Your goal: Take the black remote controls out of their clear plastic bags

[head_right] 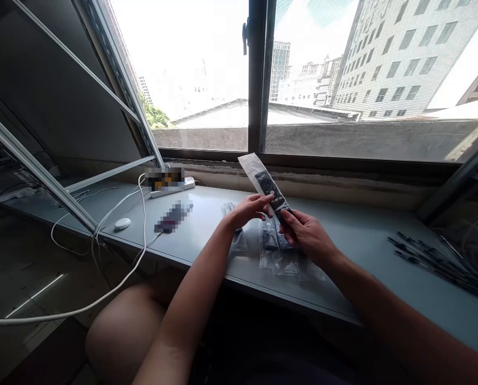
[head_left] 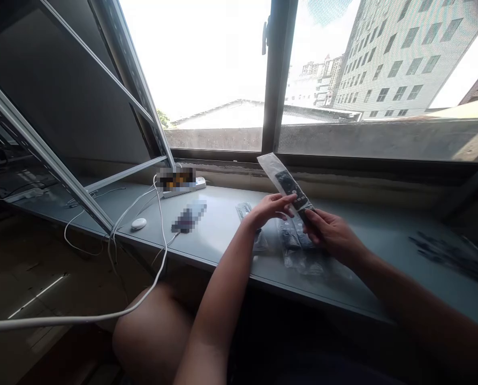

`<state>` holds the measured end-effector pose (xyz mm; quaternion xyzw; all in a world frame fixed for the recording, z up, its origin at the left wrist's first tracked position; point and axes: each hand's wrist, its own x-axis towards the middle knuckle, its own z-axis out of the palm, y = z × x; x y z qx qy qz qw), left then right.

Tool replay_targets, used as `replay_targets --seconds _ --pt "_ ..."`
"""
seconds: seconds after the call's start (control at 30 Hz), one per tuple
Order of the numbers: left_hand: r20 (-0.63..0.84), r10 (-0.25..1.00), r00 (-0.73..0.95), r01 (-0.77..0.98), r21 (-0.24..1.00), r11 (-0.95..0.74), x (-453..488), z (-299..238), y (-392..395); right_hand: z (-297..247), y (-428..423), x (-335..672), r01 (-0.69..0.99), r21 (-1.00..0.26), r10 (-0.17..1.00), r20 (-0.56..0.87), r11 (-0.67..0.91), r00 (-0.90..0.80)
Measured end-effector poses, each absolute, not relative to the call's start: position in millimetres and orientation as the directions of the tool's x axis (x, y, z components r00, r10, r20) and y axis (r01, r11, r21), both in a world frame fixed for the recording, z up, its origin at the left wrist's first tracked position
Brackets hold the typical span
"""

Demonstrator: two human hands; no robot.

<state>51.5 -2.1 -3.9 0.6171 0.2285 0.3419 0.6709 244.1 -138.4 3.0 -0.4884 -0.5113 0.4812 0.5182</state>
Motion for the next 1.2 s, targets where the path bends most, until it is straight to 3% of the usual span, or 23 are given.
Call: replay_targets --seconds 0.3,0.53,0.97,1.2 --pt "0.195 0.836 0.513 -0.403 0.915 0.034 56 -7 6 4 -141 240 0.106 -0.994 0.999 0.033 0.033 0.001" --pt "0.229 0.866 0.444 -0.56 0.825 0.069 56 -3 7 8 -141 240 0.078 -0.996 0.999 0.042 0.044 -0.021" --pt "0.147 0.963 0.224 -0.646 0.762 0.034 53 2 9 3 -136 245 -0.11 -0.992 0.994 0.043 0.054 0.1" --pt "0.088 0.989 0.118 -0.655 0.756 0.01 52 3 11 3 -138 246 -0.096 -0.989 0.992 0.101 0.108 0.079"
